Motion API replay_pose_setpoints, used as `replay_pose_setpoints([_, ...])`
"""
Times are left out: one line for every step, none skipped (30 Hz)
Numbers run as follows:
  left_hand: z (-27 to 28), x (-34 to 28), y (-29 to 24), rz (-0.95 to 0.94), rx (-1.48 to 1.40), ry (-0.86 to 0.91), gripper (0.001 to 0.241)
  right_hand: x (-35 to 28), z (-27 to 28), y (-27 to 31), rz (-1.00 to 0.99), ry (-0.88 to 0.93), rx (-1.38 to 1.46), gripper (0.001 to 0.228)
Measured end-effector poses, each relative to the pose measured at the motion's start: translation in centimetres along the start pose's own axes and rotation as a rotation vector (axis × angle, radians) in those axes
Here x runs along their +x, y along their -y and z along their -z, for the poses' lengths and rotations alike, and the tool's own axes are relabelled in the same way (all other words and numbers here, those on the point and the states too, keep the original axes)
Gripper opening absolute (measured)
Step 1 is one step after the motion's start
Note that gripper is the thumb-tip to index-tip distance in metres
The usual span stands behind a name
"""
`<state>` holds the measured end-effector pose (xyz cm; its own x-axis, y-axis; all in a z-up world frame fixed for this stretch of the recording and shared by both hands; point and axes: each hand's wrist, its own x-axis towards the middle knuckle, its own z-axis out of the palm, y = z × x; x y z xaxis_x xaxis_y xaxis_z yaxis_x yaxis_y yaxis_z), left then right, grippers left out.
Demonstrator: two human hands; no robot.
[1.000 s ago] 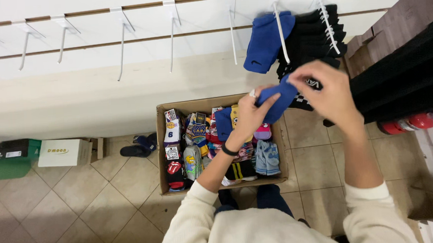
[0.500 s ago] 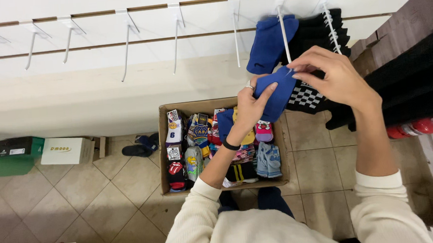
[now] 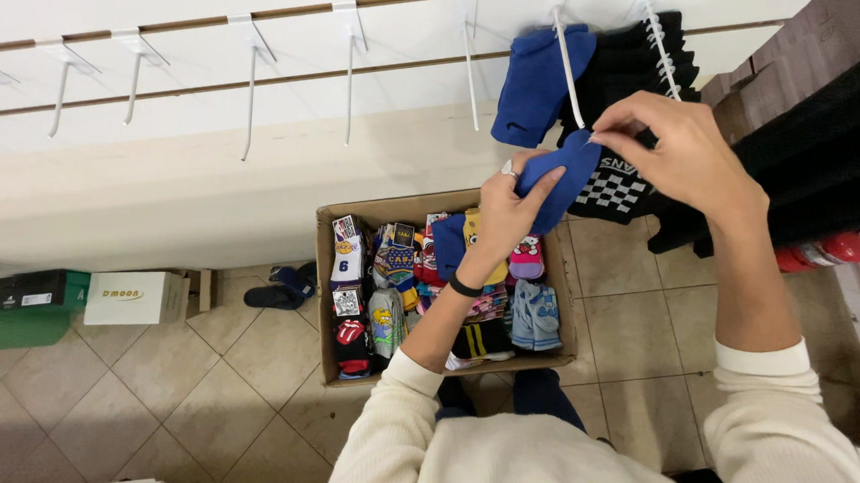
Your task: The person takes socks from a cardboard box and hangs them on wall-mounted hooks. They handle multiple pairs of socks, including black checkered, blue, and red-and-white designs, placing them one by one onto the hooks.
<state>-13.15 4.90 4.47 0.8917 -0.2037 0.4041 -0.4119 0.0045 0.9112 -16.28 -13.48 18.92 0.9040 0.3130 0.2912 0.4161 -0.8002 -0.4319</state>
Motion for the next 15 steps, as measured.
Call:
replay_pose_setpoints([-0.2,0.1,0.1,-0.016,0.004,-0.013,0.024,0.1,-0.1,-0.4,0.008,-0.014,-0.019,0.006])
replay_pose_setpoints([-0.4,0.1,0.4,-0.014,0.004,-0.014,0.024,0.2,0.0,-0.4,0.007,-0.013,-0.018,0.006])
replay_pose_setpoints([-0.6,0.2,0.7,0.012,0.004,-0.01,0.025,0.3,0.0,-0.4,0.032,-0.019,-0.007,0.005])
replay_pose_setpoints([-0.8,0.4,0.9,0.035,0.004,-0.007,0.026,0.6,0.1,-0.5,0.058,-0.026,0.004,0.008])
replay_pose_setpoints([-0.8,0.6,1.0,0.034,0.004,-0.008,0.026,0.8,0.1,-0.5,0.059,-0.026,0.003,0.008])
replay_pose_setpoints([-0.9,0.7,1.1,0.048,-0.001,-0.013,0.027,1.0,0.1,-0.6,0.08,-0.034,-0.005,0.008])
replay_pose_setpoints([-1.0,0.8,1.2,0.062,-0.007,-0.018,0.028,1.2,0.1,-0.7,0.1,-0.041,-0.014,0.009])
replay_pose_setpoints([-1.1,1.1,1.3,0.062,-0.009,-0.019,0.028,1.6,-0.2,-0.9,0.1,-0.039,-0.015,0.009])
replay_pose_setpoints([-1.3,1.4,1.5,0.08,-0.011,-0.038,0.029,1.9,-0.4,-1.1,0.108,-0.065,-0.038,0.009])
replay_pose_setpoints([-1.3,1.6,1.6,0.097,-0.012,-0.056,0.03,2.3,-0.7,-1.3,0.116,-0.091,-0.059,0.008])
replay_pose_setpoints([-1.4,2.0,1.8,0.098,-0.013,-0.056,0.03,2.7,-1.0,-1.6,0.115,-0.09,-0.06,0.008])
replay_pose_setpoints([-1.6,2.4,2.1,0.099,0.006,-0.067,0.032,3.1,-1.2,-1.9,0.123,-0.118,-0.052,0.008])
replay_pose_setpoints([-1.7,2.8,2.3,0.1,0.024,-0.077,0.034,3.5,-1.5,-2.2,0.132,-0.146,-0.044,0.009])
replay_pose_setpoints([-1.9,3.4,2.7,0.1,0.023,-0.08,0.034,4.0,-1.7,-2.6,0.133,-0.145,-0.044,0.009])
replay_pose_setpoints([-2.1,3.9,3.2,0.107,0.047,-0.093,0.034,4.5,-1.9,-2.9,0.159,-0.17,-0.056,0.007])
